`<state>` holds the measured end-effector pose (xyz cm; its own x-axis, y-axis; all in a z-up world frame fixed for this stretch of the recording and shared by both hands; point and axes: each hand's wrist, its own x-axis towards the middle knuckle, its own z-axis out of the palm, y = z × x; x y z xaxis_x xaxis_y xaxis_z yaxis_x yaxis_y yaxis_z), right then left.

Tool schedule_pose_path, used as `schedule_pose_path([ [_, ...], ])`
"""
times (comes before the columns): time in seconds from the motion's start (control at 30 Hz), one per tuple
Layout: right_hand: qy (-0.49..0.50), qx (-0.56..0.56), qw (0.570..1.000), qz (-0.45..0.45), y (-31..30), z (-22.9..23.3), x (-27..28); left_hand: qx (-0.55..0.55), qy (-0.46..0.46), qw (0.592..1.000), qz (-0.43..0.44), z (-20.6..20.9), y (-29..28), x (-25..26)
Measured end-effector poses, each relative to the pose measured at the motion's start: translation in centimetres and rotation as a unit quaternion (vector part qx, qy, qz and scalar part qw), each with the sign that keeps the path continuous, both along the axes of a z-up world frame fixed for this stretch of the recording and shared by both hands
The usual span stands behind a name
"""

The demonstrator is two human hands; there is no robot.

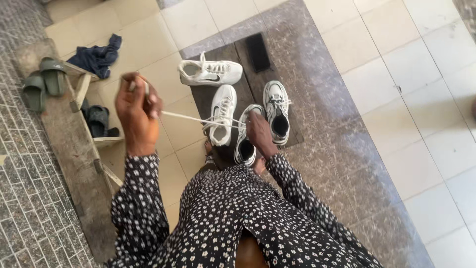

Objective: The person unlaces a pair of white sneakers and a pair of grey sneakers, then relaces each shoe with its original laces. The person handles the laces by hand, threading them through the eyelets and tying knots.

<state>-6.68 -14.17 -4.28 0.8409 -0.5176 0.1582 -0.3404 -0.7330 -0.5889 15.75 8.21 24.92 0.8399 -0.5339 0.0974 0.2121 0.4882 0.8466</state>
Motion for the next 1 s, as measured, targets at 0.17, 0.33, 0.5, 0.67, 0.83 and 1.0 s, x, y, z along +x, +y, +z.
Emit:
schedule_pose_path([
  [0.17, 0.027, -0.053, 0.978, 0.199, -2.1, 2.7, 8.3, -0.008, 0.007, 1.000, -0.006, 3.7, -0.4, -4.6],
  [0.33, 0.128, 0.360, 0.914, 0.135, -3.3, 11.7, 12.2, 0.003, 0.029, 0.997, 0.065, 0.1, 1.8, -0.9],
  [0.5, -0.259, 0.446, 0.854, 0.062, -5.3, 25.8, 8.5, 0.041, 0.119, 0.968, 0.216, -7.7, 6.0, 7.8],
  [0.67, -0.313, 0.319, 0.895, 0.015, -3.1, 34.3, 6.4, 0.172, -0.155, 0.934, 0.272, -10.9, -1.2, 8.6],
  [0.83, -0.246, 0.262, 0.933, 0.008, 2.3, 34.7, 7.6, 0.048, -0.129, 0.968, -0.212, -5.1, -10.4, -2.6],
  [1.0, -0.252, 0.142, 0.956, -0.040, 5.4, 33.1, 6.9, 0.056, -0.160, 0.969, -0.181, 0.9, -13.0, -5.6],
])
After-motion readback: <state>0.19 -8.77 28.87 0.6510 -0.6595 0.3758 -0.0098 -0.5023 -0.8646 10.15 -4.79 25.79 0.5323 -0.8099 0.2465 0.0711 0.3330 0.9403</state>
